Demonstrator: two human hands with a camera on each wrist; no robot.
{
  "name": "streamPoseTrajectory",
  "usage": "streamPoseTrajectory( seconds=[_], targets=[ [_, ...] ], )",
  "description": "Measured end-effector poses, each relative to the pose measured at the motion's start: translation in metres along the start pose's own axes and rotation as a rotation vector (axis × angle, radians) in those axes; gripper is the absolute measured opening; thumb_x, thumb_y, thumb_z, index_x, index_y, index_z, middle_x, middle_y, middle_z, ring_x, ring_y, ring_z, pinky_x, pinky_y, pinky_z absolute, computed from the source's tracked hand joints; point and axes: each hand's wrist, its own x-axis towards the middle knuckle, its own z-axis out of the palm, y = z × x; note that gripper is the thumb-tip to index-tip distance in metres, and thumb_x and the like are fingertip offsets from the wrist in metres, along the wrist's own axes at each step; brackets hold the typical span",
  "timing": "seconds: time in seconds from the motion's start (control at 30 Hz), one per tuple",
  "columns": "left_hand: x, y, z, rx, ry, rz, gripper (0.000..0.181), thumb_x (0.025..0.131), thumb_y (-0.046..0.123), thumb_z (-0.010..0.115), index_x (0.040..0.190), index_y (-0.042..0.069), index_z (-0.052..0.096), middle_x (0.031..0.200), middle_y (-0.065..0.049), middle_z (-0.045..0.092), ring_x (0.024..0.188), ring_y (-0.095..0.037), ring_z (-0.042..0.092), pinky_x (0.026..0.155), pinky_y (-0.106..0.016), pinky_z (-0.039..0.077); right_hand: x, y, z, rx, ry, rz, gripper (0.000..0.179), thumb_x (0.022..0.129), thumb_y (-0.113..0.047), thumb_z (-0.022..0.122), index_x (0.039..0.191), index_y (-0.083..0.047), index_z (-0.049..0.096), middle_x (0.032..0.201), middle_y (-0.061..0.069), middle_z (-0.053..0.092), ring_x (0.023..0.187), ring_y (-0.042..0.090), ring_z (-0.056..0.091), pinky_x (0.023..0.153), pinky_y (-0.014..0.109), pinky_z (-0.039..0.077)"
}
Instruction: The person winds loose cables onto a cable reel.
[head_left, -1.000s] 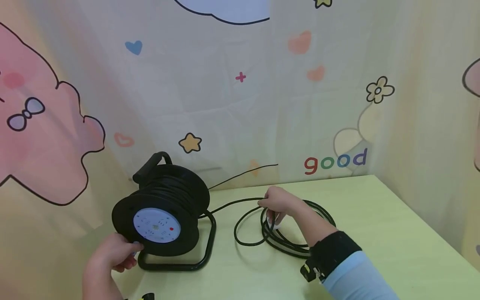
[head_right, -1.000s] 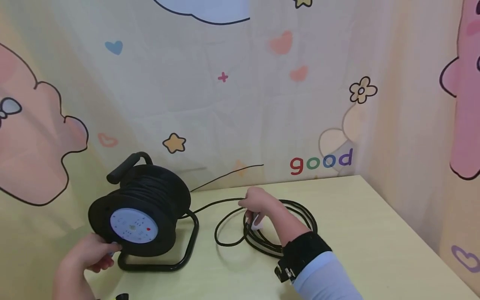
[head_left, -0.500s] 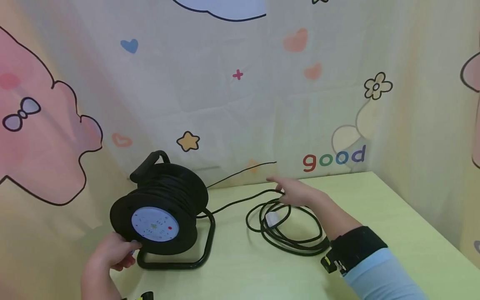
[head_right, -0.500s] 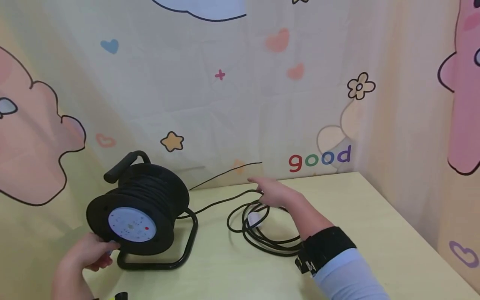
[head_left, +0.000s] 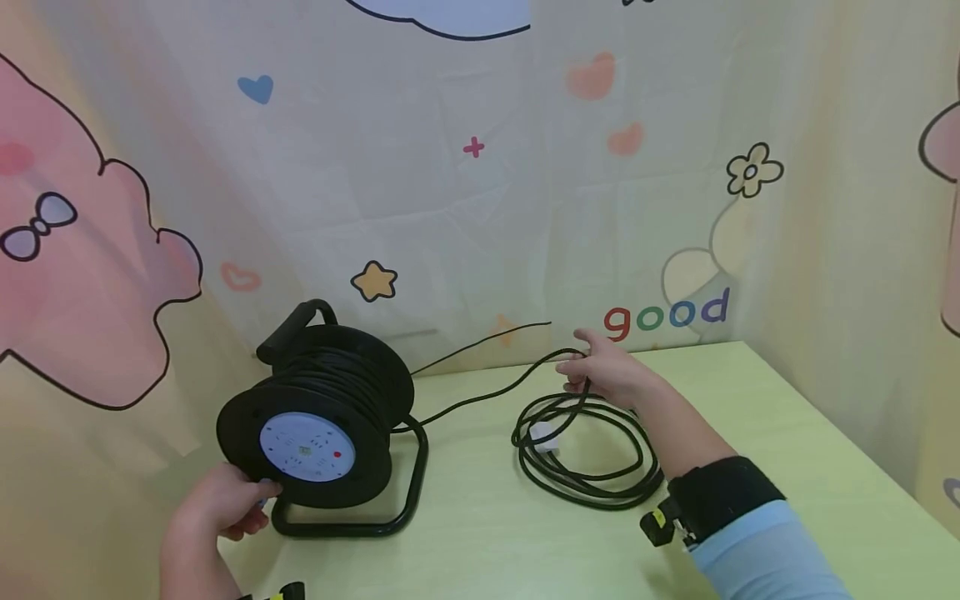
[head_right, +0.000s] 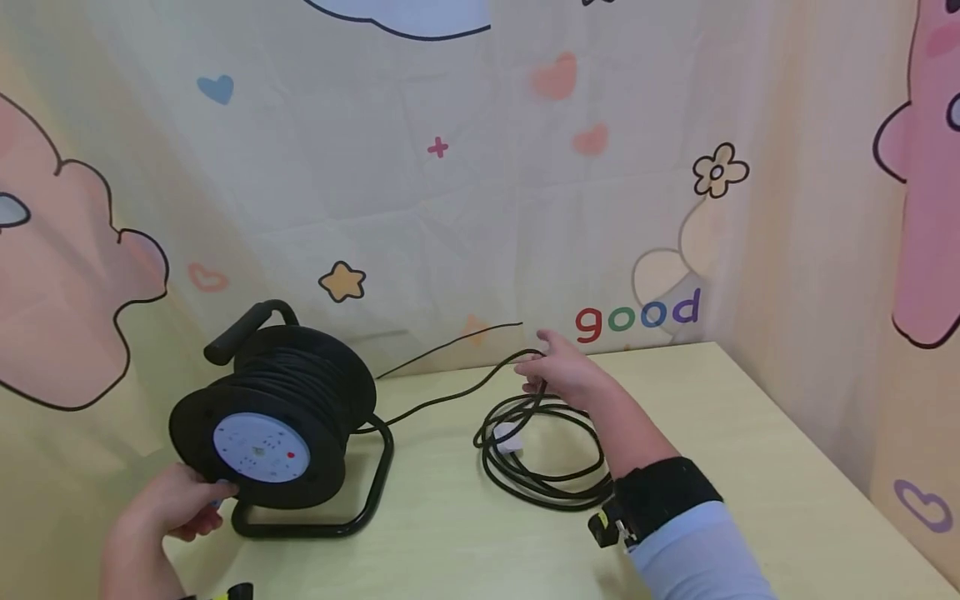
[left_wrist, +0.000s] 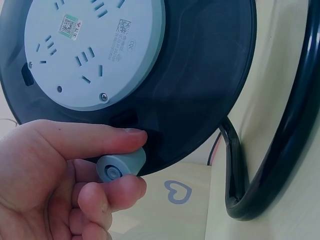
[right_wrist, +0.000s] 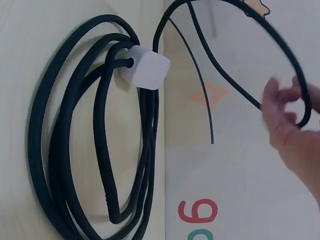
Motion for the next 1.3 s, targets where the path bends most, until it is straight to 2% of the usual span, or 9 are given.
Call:
streamPoseTrajectory(
  seconds=[0.1,0.17,0.27,0.4,0.57,0.73,0.93,1.13,1.3],
  targets=[
    [0.001,0.000,-0.001,0.007,0.003,0.010,0.030,0.087,0.023,0.064,0.067,0.001,0.062,0.058,-0.008,0.060,0.053,-0.021,0.055,0.049,-0.033,0.049,-0.004,-0.002,-0.012,0.082,-0.108,-0.060,0.084,0.093,0.000,0.059,0.153,-0.027,0.007,0.103,0.013,0.043,0.072,0.020,0.049,0.072,0.034,0.051],
    [0.001,0.000,-0.002,0.009,0.009,0.012,0.030,0.087,0.023,0.064,0.067,0.001,0.062,0.058,-0.008,0.060,0.053,-0.021,0.056,0.049,-0.033,0.049,-0.006,-0.002,-0.021,0.013,-0.104,-0.122,0.075,0.096,-0.001,0.054,0.152,-0.031,0.013,0.112,0.017,0.048,0.064,0.016,0.045,0.060,0.027,0.045],
    [0.000,0.001,-0.004,0.014,0.015,0.013,0.030,0.087,0.023,0.064,0.067,0.001,0.062,0.058,-0.008,0.060,0.053,-0.021,0.056,0.050,-0.033,0.049,-0.009,-0.001,-0.033,-0.294,-0.015,-0.243,0.058,0.100,-0.008,0.050,0.150,-0.026,0.026,0.111,0.014,0.061,0.060,0.015,0.042,0.060,0.031,0.040],
    [-0.002,0.000,-0.005,0.016,0.019,0.014,0.029,0.087,0.022,0.063,0.067,0.001,0.062,0.058,-0.008,0.060,0.052,-0.021,0.055,0.050,-0.033,0.049,-0.013,0.005,-0.041,-0.843,0.185,-0.395,0.037,0.096,-0.027,0.060,0.132,-0.017,0.055,0.102,0.005,0.068,0.081,0.020,0.058,0.074,0.043,0.047],
    [-0.001,-0.001,-0.005,0.027,0.025,0.023,0.031,0.087,0.023,0.063,0.065,0.001,0.062,0.057,-0.007,0.060,0.052,-0.021,0.056,0.049,-0.033,0.049,-0.013,0.019,-0.042,-1.148,0.369,-0.577,0.017,0.091,-0.035,0.066,0.100,-0.021,0.069,0.082,-0.007,0.064,0.073,0.017,0.055,0.053,0.037,0.044],
    [0.002,0.000,-0.003,0.032,0.026,0.025,0.032,0.088,0.024,0.064,0.065,0.001,0.063,0.057,-0.007,0.060,0.051,-0.021,0.055,0.049,-0.034,0.049,-0.013,0.036,-0.040,-1.197,0.504,-0.730,0.014,0.086,-0.029,0.072,0.094,-0.018,0.068,0.066,-0.009,0.047,0.069,0.016,0.041,0.055,0.033,0.034],
    [0.000,0.001,-0.002,0.037,0.027,0.026,0.033,0.087,0.025,0.065,0.064,0.001,0.062,0.056,-0.007,0.060,0.050,-0.020,0.055,0.049,-0.033,0.049,-0.016,0.058,-0.032,-1.130,0.666,-0.671,0.019,0.084,-0.028,0.073,0.099,-0.017,0.069,0.079,0.000,0.064,0.081,0.024,0.049,0.066,0.044,0.038],
    [0.000,-0.003,0.002,0.024,0.038,0.015,0.033,0.086,0.026,0.066,0.064,0.002,0.062,0.056,-0.007,0.060,0.050,-0.020,0.055,0.049,-0.033,0.050,-0.018,0.068,-0.032,-1.131,0.634,-0.579,0.018,0.086,-0.030,0.071,0.098,-0.017,0.068,0.072,-0.003,0.054,0.076,0.021,0.046,0.064,0.042,0.034],
    [0.003,-0.004,0.001,0.019,0.045,0.014,0.033,0.086,0.026,0.065,0.064,0.002,0.062,0.056,-0.007,0.060,0.051,-0.021,0.056,0.049,-0.034,0.050,-0.018,0.065,-0.032,-1.130,0.600,-0.588,0.017,0.087,-0.031,0.070,0.097,-0.018,0.067,0.068,-0.006,0.049,0.073,0.019,0.043,0.062,0.038,0.031]
  ],
)
